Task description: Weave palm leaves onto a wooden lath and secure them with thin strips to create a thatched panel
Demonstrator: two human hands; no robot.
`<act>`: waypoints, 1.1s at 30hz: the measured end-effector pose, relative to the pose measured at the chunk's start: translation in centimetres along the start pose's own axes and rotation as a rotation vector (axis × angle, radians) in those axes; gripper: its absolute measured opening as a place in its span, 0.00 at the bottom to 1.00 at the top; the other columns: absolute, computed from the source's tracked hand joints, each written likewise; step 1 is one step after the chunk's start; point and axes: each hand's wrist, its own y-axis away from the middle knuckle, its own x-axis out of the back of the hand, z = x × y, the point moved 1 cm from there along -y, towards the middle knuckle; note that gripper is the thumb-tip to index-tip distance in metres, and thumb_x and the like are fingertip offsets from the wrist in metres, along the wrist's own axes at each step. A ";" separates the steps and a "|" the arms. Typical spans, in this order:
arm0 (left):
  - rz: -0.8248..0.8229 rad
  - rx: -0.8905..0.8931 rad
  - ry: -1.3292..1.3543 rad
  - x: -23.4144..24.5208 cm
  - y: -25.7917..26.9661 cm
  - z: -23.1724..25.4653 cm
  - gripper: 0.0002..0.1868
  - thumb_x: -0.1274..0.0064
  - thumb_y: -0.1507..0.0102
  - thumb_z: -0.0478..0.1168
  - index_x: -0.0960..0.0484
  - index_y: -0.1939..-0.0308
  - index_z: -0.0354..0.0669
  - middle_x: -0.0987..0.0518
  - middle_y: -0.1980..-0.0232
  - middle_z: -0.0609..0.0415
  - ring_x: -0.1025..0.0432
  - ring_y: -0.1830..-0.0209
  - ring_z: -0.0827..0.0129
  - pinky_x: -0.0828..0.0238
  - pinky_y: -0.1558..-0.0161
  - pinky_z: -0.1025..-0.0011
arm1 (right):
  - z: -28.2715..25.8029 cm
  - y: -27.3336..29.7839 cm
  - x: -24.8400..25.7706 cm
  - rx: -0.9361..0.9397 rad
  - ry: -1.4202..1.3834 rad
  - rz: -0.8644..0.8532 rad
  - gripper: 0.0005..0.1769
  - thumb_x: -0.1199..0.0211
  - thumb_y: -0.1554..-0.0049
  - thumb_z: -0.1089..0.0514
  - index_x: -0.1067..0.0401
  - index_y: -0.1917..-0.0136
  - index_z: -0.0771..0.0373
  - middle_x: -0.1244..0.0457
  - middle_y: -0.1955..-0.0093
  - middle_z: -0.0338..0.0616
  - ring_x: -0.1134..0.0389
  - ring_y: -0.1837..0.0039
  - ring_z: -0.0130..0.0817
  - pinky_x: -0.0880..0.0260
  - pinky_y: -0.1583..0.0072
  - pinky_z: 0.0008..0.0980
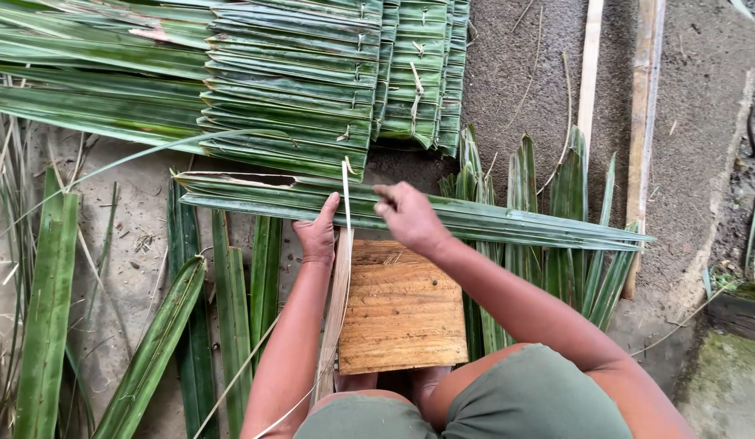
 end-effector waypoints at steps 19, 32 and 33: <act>0.019 0.043 0.078 0.0 0.1 0.1 0.24 0.25 0.48 0.30 0.15 0.50 0.38 0.15 0.54 0.51 0.23 0.54 0.72 0.22 0.49 0.62 | 9.3 -2.3 -8.0 -0.443 -0.119 -0.035 0.34 0.32 0.49 0.48 0.29 0.29 0.53 0.30 0.40 0.43 0.32 0.32 0.43 0.31 0.33 0.45; -0.017 0.045 0.092 0.6 -0.3 -1.1 0.25 0.25 0.48 0.30 0.16 0.48 0.40 0.15 0.53 0.51 0.21 0.52 0.70 0.21 0.48 0.62 | 8.3 -1.8 -7.4 -0.446 -0.126 -0.020 0.33 0.32 0.50 0.50 0.28 0.30 0.53 0.29 0.42 0.43 0.31 0.33 0.44 0.31 0.34 0.46; -0.018 0.048 0.090 0.7 -0.4 -1.3 0.25 0.25 0.48 0.30 0.16 0.48 0.40 0.15 0.53 0.51 0.21 0.52 0.70 0.21 0.48 0.62 | 8.8 -2.1 -7.7 -0.449 -0.127 -0.019 0.33 0.32 0.50 0.50 0.28 0.30 0.53 0.29 0.42 0.43 0.31 0.33 0.44 0.31 0.34 0.46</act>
